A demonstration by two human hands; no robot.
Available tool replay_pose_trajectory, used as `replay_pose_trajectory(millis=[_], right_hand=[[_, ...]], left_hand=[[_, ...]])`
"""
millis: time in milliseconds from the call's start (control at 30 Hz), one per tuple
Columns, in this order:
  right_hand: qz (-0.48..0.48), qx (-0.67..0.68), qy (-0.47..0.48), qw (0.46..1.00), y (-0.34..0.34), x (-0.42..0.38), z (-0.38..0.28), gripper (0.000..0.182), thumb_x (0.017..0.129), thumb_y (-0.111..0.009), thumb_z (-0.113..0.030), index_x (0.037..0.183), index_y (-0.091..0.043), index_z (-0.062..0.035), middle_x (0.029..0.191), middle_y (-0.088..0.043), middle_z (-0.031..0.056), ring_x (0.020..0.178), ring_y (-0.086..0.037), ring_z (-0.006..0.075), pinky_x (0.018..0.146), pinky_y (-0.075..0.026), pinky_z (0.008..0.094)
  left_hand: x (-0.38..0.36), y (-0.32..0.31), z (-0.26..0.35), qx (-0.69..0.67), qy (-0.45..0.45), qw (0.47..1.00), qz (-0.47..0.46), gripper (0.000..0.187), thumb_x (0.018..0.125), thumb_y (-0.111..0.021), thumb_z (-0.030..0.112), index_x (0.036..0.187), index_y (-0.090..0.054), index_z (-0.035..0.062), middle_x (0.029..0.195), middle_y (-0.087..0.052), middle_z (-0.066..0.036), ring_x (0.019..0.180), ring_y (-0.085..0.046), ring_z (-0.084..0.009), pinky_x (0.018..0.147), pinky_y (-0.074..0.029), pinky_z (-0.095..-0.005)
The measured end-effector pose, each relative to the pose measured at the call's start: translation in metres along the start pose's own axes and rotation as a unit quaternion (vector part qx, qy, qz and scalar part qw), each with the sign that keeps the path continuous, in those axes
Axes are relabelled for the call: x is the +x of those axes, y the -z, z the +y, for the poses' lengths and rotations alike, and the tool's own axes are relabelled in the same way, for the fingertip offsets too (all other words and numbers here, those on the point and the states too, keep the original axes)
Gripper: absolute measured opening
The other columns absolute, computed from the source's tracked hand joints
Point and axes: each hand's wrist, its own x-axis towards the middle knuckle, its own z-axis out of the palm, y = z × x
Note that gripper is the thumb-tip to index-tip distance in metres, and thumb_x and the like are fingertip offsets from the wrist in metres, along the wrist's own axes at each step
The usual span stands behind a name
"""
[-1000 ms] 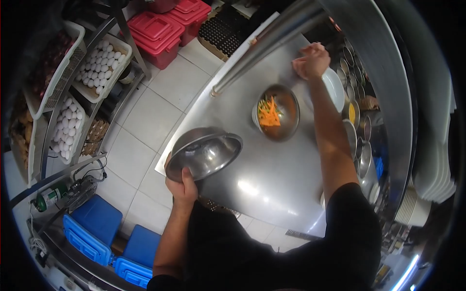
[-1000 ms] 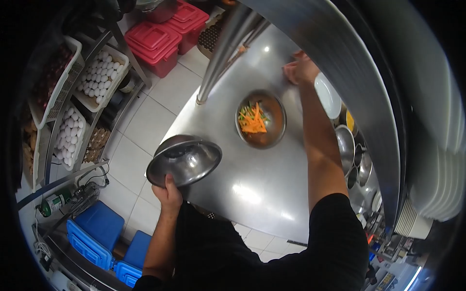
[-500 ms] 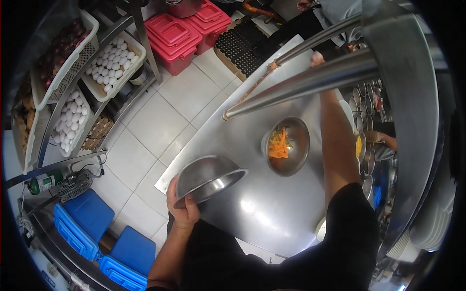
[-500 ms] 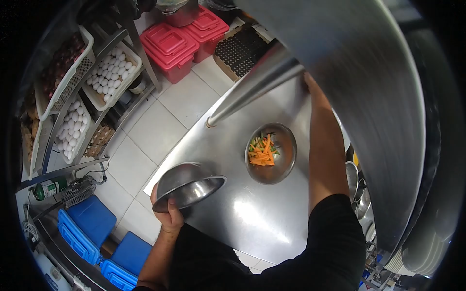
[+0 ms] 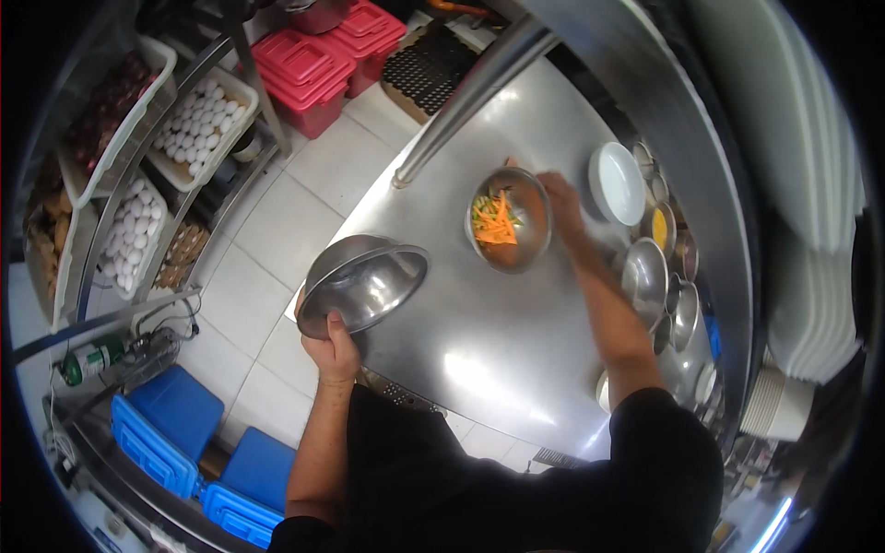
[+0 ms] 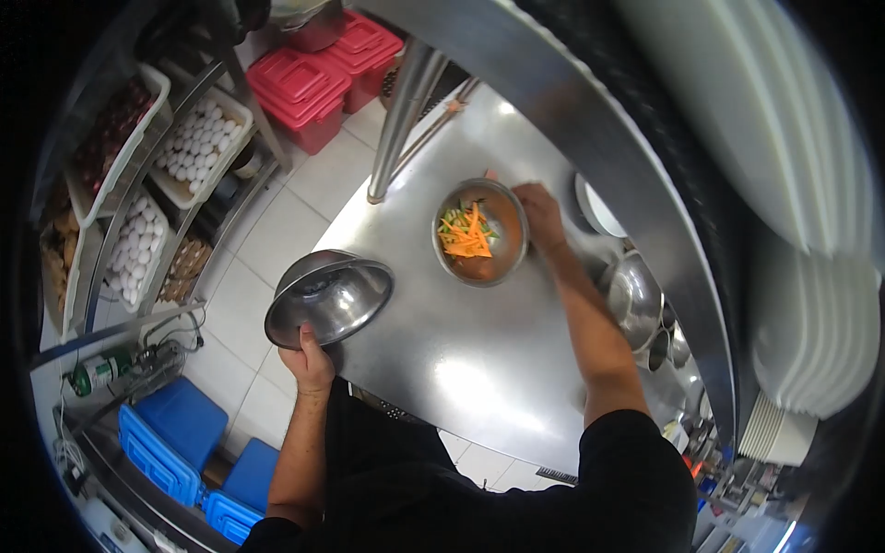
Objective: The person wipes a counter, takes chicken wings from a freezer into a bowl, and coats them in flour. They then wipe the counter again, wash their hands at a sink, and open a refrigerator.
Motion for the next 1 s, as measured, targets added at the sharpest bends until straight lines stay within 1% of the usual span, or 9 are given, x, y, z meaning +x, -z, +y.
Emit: replay_pose_trajectory(millis=[67, 133, 300, 400, 500, 567, 767, 900, 1000], right_hand=[[0.015, 0.088, -0.16, 0.983, 0.014, -0.049, -0.038, 0.023, 0.095, -0.048, 0.002, 0.099, -0.071, 0.0006, 0.101, -0.067, 0.008, 0.077, -0.066, 0.0182, 0.067, -0.054, 0.0285], [-0.007, 0.301, -0.422, 0.855, 0.031, -0.061, -0.083, 0.022, 0.097, -0.048, 0.0, 0.1, -0.07, 0.0009, 0.097, -0.068, 0.0081, 0.079, -0.066, 0.0195, 0.069, -0.055, 0.0296], [0.107, 0.295, -0.268, 0.911, 0.046, 0.01, -0.029, 0.022, 0.1, -0.044, -0.008, 0.112, -0.06, 0.0026, 0.097, -0.072, 0.0167, 0.064, -0.061, 0.0157, 0.047, -0.045, 0.0272], [0.021, 0.053, -0.163, 0.985, 0.057, 0.104, -0.039, 0.029, 0.104, -0.054, -0.023, 0.119, -0.059, 0.0014, 0.101, -0.074, 0.018, 0.073, -0.065, 0.0172, 0.057, -0.049, 0.0274], [-0.07, -0.421, -0.096, 0.899, 0.034, 0.153, 0.012, 0.038, 0.101, -0.058, -0.031, 0.121, -0.06, 0.0013, 0.11, -0.073, 0.0222, 0.091, -0.07, 0.0351, 0.078, -0.056, 0.043], [0.083, -0.435, -0.068, 0.894, -0.001, 0.144, 0.053, 0.043, 0.1, -0.055, -0.037, 0.116, -0.065, 0.0019, 0.127, -0.066, 0.0275, 0.124, -0.06, 0.0459, 0.107, -0.046, 0.057], [0.052, -0.324, -0.11, 0.938, -0.006, 0.224, 0.135, 0.051, 0.105, -0.046, -0.041, 0.132, -0.061, -0.0006, 0.132, -0.065, 0.0241, 0.125, -0.059, 0.0439, 0.111, -0.043, 0.0501], [0.001, -0.281, -0.031, 0.959, -0.043, 0.168, 0.019, 0.041, 0.106, -0.048, -0.037, 0.125, -0.063, -0.004, 0.122, -0.067, 0.0247, 0.119, -0.063, 0.0408, 0.104, -0.047, 0.0485], [-0.134, -0.205, -0.011, 0.969, -0.034, 0.12, -0.03, 0.04, 0.103, -0.059, -0.025, 0.138, -0.063, -0.006, 0.148, -0.057, 0.0194, 0.142, -0.049, 0.0319, 0.123, -0.032, 0.0416]], left_hand=[[-0.002, -0.001, 0.001, -0.056, 0.033, 0.998, -0.007, 0.033, 0.106, -0.052, 0.017, 0.127, -0.059, -0.0083, 0.122, -0.065, -0.016, 0.112, -0.062, -0.0246, 0.1, -0.046, -0.0354], [-0.001, -0.001, -0.005, -0.084, 0.053, 0.995, -0.012, 0.031, 0.106, -0.052, 0.017, 0.123, -0.061, -0.0075, 0.115, -0.069, -0.015, 0.107, -0.064, -0.0235, 0.096, -0.048, -0.0354], [-0.003, 0.004, -0.002, -0.105, 0.078, 0.991, -0.009, 0.029, 0.107, -0.052, 0.017, 0.118, -0.063, -0.0072, 0.112, -0.069, -0.012, 0.104, -0.063, -0.0202, 0.094, -0.047, -0.0331], [-0.005, 0.004, -0.006, -0.09, 0.05, 0.995, -0.007, 0.029, 0.106, -0.052, 0.018, 0.119, -0.062, -0.0068, 0.114, -0.068, -0.012, 0.106, -0.063, -0.0209, 0.095, -0.048, -0.0343], [-0.005, 0.002, -0.005, -0.115, 0.05, 0.992, 0.0, 0.031, 0.106, -0.053, 0.019, 0.123, -0.061, -0.0064, 0.117, -0.067, -0.013, 0.108, -0.063, -0.0222, 0.097, -0.048, -0.0359], [-0.008, -0.002, -0.006, -0.113, 0.061, 0.992, 0.016, 0.033, 0.106, -0.053, 0.02, 0.125, -0.06, -0.0063, 0.118, -0.067, -0.013, 0.109, -0.063, -0.0233, 0.098, -0.048, -0.0366], [-0.003, -0.001, -0.002, -0.02, -0.003, 1.0, 0.001, 0.056, 0.106, -0.054, 0.029, 0.143, -0.044, -0.012, 0.14, -0.053, -0.023, 0.131, -0.054, -0.0324, 0.11, -0.042, -0.0413], [-0.008, 0.002, -0.006, 0.009, 0.016, 1.0, -0.005, 0.057, 0.106, -0.054, 0.029, 0.144, -0.042, -0.0128, 0.142, -0.052, -0.023, 0.13, -0.055, -0.0322, 0.11, -0.042, -0.0414], [-0.01, 0.002, -0.009, -0.018, 0.034, 0.999, -0.004, 0.058, 0.106, -0.055, 0.03, 0.145, -0.042, -0.0124, 0.142, -0.052, -0.023, 0.13, -0.055, -0.0317, 0.11, -0.042, -0.0409]])
